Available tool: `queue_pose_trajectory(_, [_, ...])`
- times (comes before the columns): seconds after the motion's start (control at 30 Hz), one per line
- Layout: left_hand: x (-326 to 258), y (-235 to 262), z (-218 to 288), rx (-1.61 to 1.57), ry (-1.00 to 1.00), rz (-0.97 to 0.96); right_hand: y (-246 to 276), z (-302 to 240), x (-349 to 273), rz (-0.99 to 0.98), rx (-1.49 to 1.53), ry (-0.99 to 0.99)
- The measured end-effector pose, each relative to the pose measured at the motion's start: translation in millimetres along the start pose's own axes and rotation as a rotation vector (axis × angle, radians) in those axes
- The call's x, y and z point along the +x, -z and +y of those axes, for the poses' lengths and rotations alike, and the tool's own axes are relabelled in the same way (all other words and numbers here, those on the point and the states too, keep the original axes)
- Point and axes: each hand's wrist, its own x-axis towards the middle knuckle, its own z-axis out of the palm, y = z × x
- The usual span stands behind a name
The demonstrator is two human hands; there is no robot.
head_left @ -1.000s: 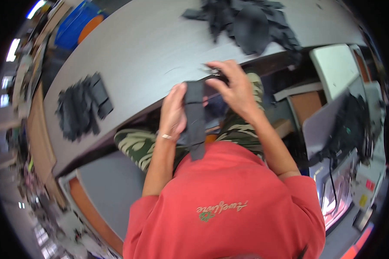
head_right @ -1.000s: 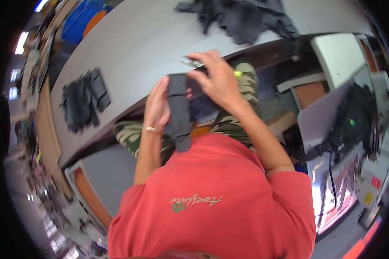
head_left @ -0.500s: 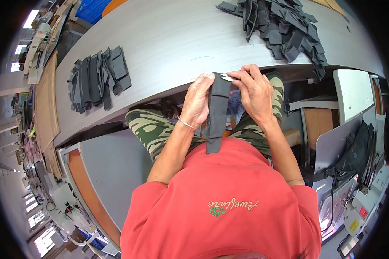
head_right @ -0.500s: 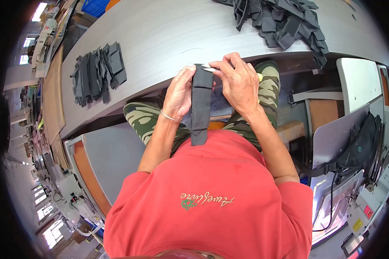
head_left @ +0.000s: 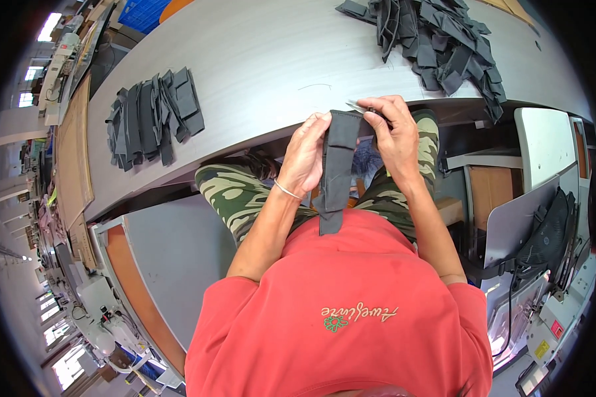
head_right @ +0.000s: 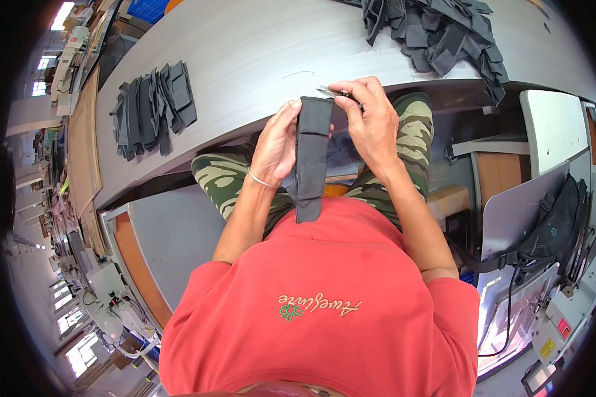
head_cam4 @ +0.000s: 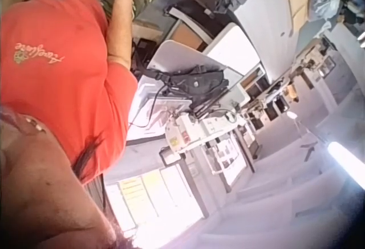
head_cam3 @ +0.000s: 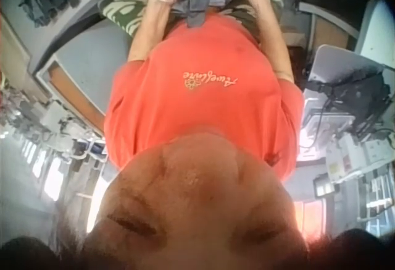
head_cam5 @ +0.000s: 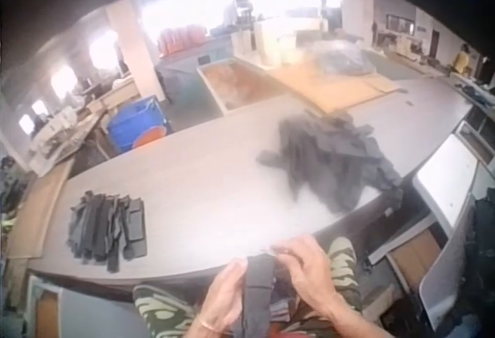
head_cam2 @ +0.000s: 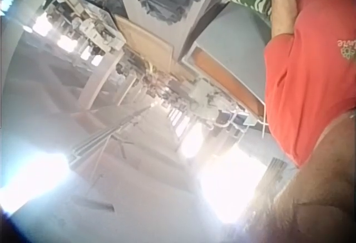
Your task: Trimming loose threads from fabric pieces using a small pair of scissors.
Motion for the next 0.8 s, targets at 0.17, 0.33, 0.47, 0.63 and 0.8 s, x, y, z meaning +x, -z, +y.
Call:
queue_pose_trajectory(0.17, [-5, 11, -3, -0.163, 0.042, -0.049, 10, -12, -3, -0.156, 0.134, 0.117])
queue_pose_trajectory(0.33, [-7, 12, -5, -0.223, 0.013, 0.003, 4, -10, -15, -0.250, -0.020, 0.152])
queue_pose_trajectory(0.47, [-7, 9, -1, -0.174, 0.031, -0.020, 3, -7, -10, -0.077, -0.046, 0.154])
queue_pose_trajectory(0.63, [-9, 5, -1, -0.034, -0.027, 0.031, 6, -6, 4, -0.028, -0.253, 0.364])
queue_pose_trajectory(0.8, [-8, 6, -2, -0.011, -0.009, 0.039, 11, -5, 12, -0.027, -0.394, 0.475])
